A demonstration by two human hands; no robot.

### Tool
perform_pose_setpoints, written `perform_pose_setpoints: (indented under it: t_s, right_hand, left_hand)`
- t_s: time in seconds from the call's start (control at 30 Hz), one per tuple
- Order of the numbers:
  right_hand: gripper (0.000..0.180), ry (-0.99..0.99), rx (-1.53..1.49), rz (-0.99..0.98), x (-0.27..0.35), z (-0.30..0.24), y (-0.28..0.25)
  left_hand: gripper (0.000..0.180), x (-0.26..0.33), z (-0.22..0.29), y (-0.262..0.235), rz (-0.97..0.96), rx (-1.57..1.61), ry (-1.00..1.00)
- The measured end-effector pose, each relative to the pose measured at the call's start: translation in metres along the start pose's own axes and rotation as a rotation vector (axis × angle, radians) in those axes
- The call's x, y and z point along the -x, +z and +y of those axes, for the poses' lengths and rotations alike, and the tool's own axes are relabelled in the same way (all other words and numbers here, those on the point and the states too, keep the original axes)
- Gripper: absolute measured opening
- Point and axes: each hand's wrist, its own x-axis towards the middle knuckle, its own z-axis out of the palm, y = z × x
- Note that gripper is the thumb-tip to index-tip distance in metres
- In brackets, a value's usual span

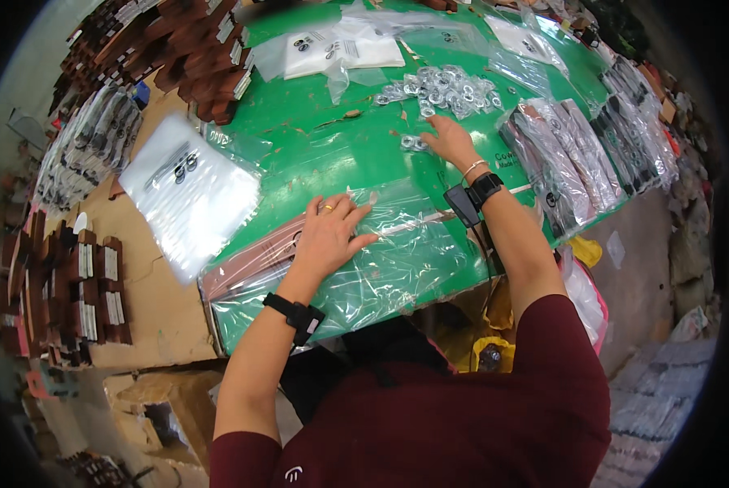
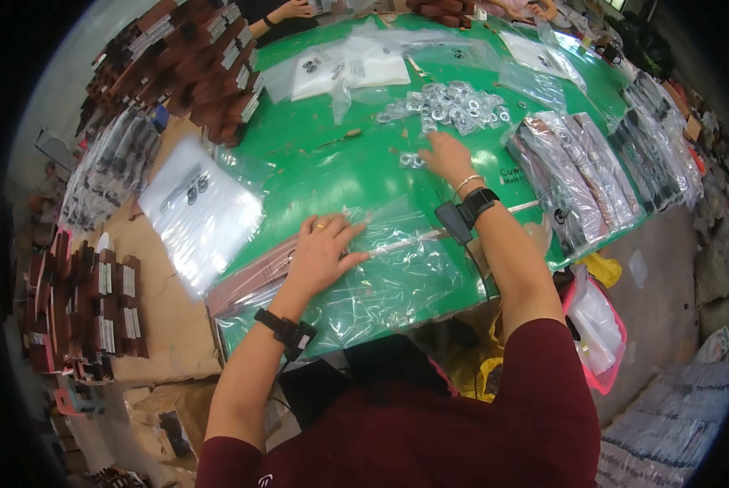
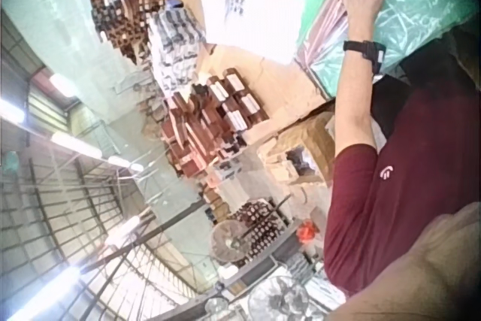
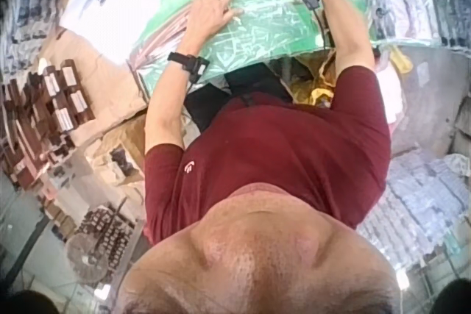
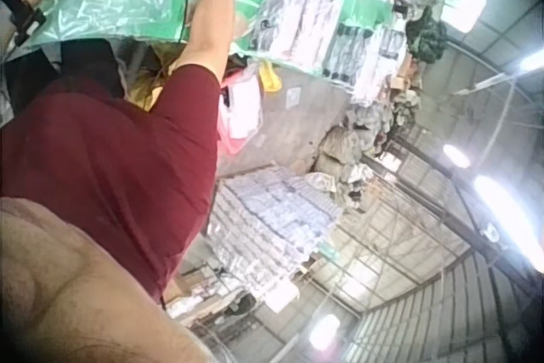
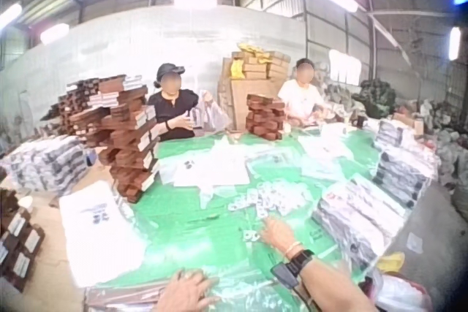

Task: The recorder is placing wooden furniture components and metal hardware into plastic bags and sealing them with tape.

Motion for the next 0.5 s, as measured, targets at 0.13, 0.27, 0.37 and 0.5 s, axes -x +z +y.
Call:
perform_pose_setpoints:
  t_s: [0.13,0.27,0.37,0.5]
  right_hand:
    - [0.037,-0.07,0.055,-0.149,0.002,-0.016,-0.001]
    - [0.033,-0.03,-0.002,-0.088,0.0,-0.016,-0.007]
    - [0.04,0.053,-0.3,-0.124,0.007,-0.017,-0.03]
    - [0.038,0.173,-0.777,-0.083,0.047,-0.019,-0.091]
  left_hand:
    - [0.05,-0.006,-0.011,0.006,0.046,0.062,0.008]
    - [0.048,-0.023,0.008,-0.004,0.174,0.089,-0.05]
    - [0.054,-0.041,0.034,0.001,0.164,0.075,0.069]
    - [0.044,-0.067,0.059,0.018,0.253,-0.096,0.19]
